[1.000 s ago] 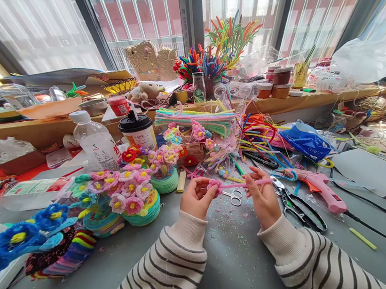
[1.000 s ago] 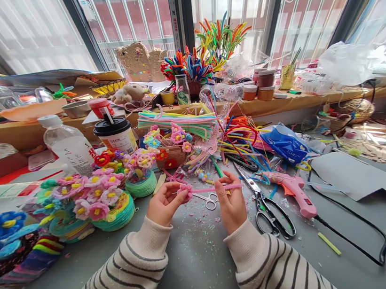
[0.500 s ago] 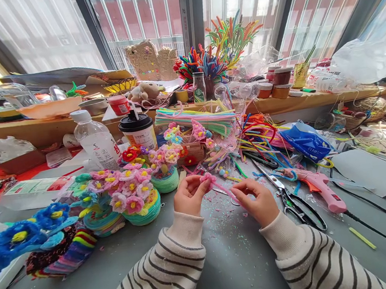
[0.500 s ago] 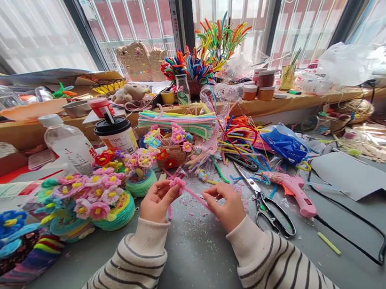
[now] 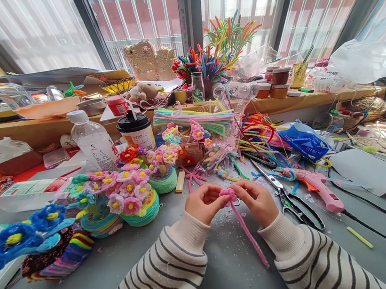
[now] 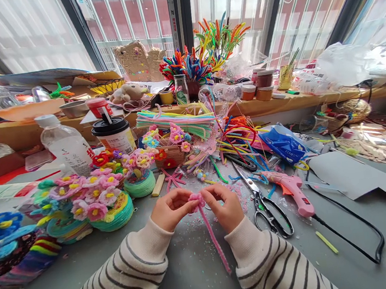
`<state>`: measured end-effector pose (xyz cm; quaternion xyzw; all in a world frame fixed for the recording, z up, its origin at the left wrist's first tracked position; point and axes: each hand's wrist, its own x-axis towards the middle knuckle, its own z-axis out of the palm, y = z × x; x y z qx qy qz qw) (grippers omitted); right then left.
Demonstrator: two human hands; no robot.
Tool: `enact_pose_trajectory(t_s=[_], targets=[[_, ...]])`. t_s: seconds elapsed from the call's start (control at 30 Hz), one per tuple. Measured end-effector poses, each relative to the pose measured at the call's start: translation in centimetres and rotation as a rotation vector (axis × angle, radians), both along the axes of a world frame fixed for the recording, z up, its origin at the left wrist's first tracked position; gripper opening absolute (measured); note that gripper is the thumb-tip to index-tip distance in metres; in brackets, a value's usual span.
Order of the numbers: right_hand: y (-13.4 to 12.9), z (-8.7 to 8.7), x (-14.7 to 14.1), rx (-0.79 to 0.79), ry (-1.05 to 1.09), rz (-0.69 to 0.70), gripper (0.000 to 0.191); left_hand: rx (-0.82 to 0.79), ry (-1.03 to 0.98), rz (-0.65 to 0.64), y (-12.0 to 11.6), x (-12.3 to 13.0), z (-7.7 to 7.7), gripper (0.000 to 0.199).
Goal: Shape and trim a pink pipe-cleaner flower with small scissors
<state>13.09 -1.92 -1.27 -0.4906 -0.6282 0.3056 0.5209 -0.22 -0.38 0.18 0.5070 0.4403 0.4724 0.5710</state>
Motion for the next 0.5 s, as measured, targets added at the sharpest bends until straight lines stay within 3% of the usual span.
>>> enact_pose_trajectory(t_s=[0.13,0.33,0.5], targets=[[-0.17,0.09,-0.15,0.022,-0.080,0.033,0.017,0.022,0.043,-0.015,0.02,-0.08,-0.23,0.023],[-0.16,-0.19,-0.12,0.035,-0.094,0.017,0.015,-0.075,0.018,-0.068,0.28,-0.41,0.04,0.023],[-0.22,-0.22,-0.12,0.046,-0.104,0.014,0.015,-0.087,-0.031,-0.016,0.25,-0.22,-0.23,0.022]])
